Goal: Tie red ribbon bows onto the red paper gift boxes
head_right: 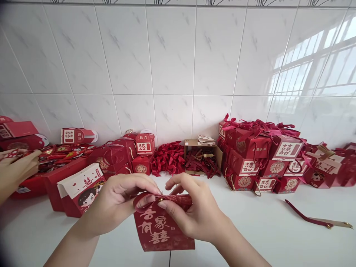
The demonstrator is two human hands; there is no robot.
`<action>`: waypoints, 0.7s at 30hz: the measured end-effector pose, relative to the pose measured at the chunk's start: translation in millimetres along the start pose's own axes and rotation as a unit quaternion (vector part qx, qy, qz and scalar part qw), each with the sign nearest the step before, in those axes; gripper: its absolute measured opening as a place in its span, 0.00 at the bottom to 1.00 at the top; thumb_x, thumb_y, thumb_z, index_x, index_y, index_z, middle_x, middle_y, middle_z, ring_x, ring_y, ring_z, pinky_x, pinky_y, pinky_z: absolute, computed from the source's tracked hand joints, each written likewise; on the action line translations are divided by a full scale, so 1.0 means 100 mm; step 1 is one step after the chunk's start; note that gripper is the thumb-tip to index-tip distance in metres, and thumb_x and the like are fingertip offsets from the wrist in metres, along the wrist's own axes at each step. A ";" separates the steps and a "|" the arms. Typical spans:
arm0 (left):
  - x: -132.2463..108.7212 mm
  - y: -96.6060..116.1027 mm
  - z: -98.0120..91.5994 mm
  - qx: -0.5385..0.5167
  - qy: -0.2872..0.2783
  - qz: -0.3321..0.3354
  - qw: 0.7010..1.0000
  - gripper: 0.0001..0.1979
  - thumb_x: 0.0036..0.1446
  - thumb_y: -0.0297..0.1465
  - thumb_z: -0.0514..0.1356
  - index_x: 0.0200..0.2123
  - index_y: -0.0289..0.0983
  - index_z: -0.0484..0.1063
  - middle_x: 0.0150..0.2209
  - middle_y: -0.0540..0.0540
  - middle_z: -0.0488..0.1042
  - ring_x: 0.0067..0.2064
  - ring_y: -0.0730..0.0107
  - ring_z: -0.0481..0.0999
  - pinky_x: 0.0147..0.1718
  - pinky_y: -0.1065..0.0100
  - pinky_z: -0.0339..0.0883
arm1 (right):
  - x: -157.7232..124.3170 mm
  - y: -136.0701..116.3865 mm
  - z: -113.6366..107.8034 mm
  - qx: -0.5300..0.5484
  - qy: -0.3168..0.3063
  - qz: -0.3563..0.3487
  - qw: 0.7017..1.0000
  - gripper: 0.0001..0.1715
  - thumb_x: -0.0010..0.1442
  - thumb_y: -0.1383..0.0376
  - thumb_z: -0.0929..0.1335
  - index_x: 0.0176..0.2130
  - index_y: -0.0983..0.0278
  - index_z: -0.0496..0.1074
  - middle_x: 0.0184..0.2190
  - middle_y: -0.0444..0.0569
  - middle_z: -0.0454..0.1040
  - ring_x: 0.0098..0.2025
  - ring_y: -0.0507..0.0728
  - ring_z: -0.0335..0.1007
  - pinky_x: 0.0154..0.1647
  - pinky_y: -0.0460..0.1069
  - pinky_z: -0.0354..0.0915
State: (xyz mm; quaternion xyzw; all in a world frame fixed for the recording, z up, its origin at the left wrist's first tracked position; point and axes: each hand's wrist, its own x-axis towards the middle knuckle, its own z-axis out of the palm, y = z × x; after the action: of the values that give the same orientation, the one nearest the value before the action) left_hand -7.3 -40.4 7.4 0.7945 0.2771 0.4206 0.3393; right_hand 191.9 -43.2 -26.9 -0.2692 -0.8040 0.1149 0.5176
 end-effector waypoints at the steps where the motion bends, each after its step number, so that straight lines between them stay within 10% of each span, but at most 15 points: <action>1: 0.00 0.00 0.00 0.005 0.001 -0.008 1.000 0.05 0.56 0.28 0.60 0.34 0.40 0.76 0.30 0.48 0.76 0.30 0.74 0.73 0.27 0.74 0.67 | 0.00 -0.02 0.01 0.005 -0.001 0.005 1.000 0.10 0.54 0.66 0.69 0.39 0.63 0.68 0.31 0.48 0.74 0.31 0.53 0.71 0.31 0.46 0.68; 21: -0.04 0.09 0.03 -0.131 -0.032 -0.002 0.991 0.06 0.55 0.23 0.60 0.35 0.39 0.68 0.35 0.47 0.74 0.27 0.78 0.71 0.26 0.73 0.68 | 0.00 -0.07 0.04 -0.080 0.049 -0.181 0.979 0.09 0.55 0.74 0.66 0.37 0.64 0.67 0.27 0.49 0.74 0.25 0.52 0.69 0.24 0.47 0.63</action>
State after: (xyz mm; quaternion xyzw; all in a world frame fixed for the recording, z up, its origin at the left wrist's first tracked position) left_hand -5.3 -50.0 11.6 0.7555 0.2101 0.4268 0.4504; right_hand 186.4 -49.1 -25.5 -0.1647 -0.8199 -0.0585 0.5452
